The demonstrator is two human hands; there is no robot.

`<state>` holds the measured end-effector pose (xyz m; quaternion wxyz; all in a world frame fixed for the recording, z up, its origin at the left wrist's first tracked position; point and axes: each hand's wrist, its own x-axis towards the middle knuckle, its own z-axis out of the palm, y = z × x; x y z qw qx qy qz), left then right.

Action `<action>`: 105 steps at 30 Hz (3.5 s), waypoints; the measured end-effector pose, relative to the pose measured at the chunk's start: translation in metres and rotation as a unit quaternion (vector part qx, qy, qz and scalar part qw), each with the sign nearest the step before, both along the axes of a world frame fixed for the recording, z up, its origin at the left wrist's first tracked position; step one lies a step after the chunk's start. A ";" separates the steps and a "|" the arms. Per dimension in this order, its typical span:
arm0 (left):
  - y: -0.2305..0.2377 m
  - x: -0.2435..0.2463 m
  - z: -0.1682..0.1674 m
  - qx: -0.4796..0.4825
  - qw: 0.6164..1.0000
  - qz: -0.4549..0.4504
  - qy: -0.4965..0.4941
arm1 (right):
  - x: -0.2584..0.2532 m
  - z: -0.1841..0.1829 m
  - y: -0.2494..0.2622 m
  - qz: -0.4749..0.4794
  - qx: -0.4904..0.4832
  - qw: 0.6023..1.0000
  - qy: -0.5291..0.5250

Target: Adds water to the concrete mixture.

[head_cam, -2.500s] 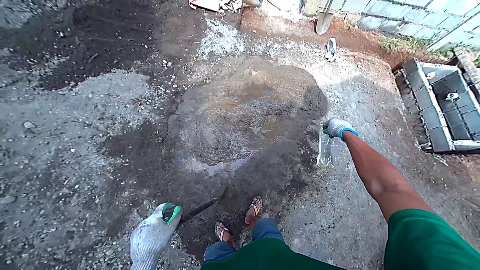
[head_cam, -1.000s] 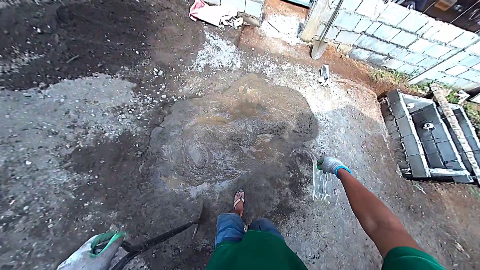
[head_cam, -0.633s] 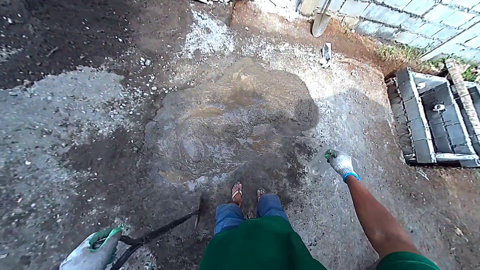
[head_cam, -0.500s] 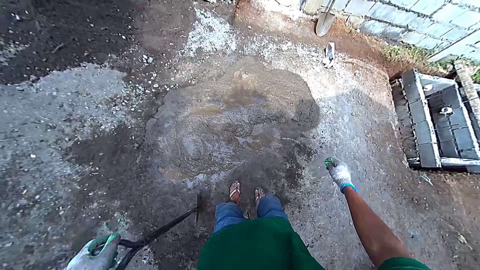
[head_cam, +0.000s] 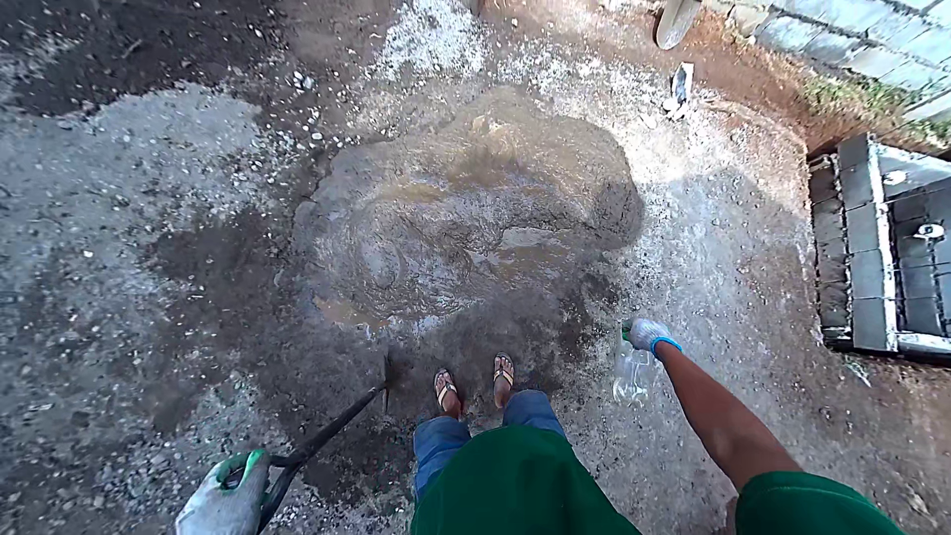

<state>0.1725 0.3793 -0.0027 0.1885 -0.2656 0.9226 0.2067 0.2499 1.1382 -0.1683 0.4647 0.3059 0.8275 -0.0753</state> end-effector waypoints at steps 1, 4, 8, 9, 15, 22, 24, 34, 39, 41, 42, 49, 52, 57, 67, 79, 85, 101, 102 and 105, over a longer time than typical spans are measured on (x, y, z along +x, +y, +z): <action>0.000 0.001 -0.004 -0.007 1.000 -0.001 0.007 | -0.012 0.001 0.005 0.007 0.002 1.000 -0.002; 0.005 0.005 -0.004 -0.033 0.999 -0.004 0.010 | -0.041 0.005 0.025 0.013 0.008 1.000 0.004; 0.007 0.015 -0.001 -0.048 0.999 -0.003 0.006 | -0.064 0.002 0.065 0.018 0.010 0.999 0.047; 0.004 0.019 -0.001 -0.051 0.999 0.001 0.004 | -0.070 0.005 0.071 0.019 0.013 0.998 0.056; -0.009 0.038 -0.006 -0.062 0.998 0.013 0.005 | -0.085 0.026 0.079 0.005 0.044 0.994 0.101; -0.022 0.046 -0.009 -0.071 0.997 0.029 0.012 | -0.084 0.037 0.024 0.042 0.073 0.982 0.169; -0.023 0.048 -0.008 -0.068 0.997 0.030 0.012 | -0.087 0.028 0.008 0.060 0.068 0.980 0.177; -0.025 0.054 -0.012 -0.075 0.997 0.034 -0.007 | -0.186 -0.011 -0.134 0.310 0.011 0.949 0.050; -0.022 0.056 -0.009 -0.072 0.996 0.037 -0.022 | -0.270 0.000 -0.216 0.390 0.008 0.920 0.030; -0.025 0.058 -0.010 -0.074 0.997 0.032 -0.021 | -0.300 0.013 -0.235 0.401 0.011 0.915 0.042; -0.026 0.059 -0.010 -0.076 0.996 0.031 -0.020 | -0.314 0.022 -0.242 0.405 0.013 0.913 0.046; -0.040 0.084 -0.015 -0.059 0.997 0.051 -0.002 | -0.350 0.091 -0.261 0.417 0.038 0.900 0.121; -0.051 0.100 -0.018 -0.053 0.997 0.056 0.010 | -0.352 0.109 -0.241 0.379 0.043 0.903 0.199; -0.071 0.126 -0.017 -0.042 0.997 0.065 0.030 | -0.304 0.146 -0.215 0.267 0.037 0.895 0.356; -0.097 0.170 -0.027 -0.010 0.998 0.030 0.047 | -0.055 0.130 -0.206 0.045 0.040 0.872 0.486; -0.089 0.191 -0.027 -0.016 0.998 0.009 0.054 | 0.182 0.040 -0.193 0.115 0.050 0.985 0.119; -0.061 0.176 -0.020 -0.014 0.999 0.022 0.024 | 0.098 0.013 -0.223 0.217 0.029 0.976 0.014; -0.128 0.295 0.001 0.101 0.891 0.397 0.198 | -0.247 0.076 -0.280 0.407 -0.049 0.893 0.183; -0.141 0.315 0.012 0.093 0.883 0.413 0.203 | -0.254 0.089 -0.286 0.405 -0.069 0.888 0.207; -0.165 0.363 0.047 0.064 0.892 0.406 0.187 | -0.251 0.126 -0.297 0.373 -0.097 0.883 0.267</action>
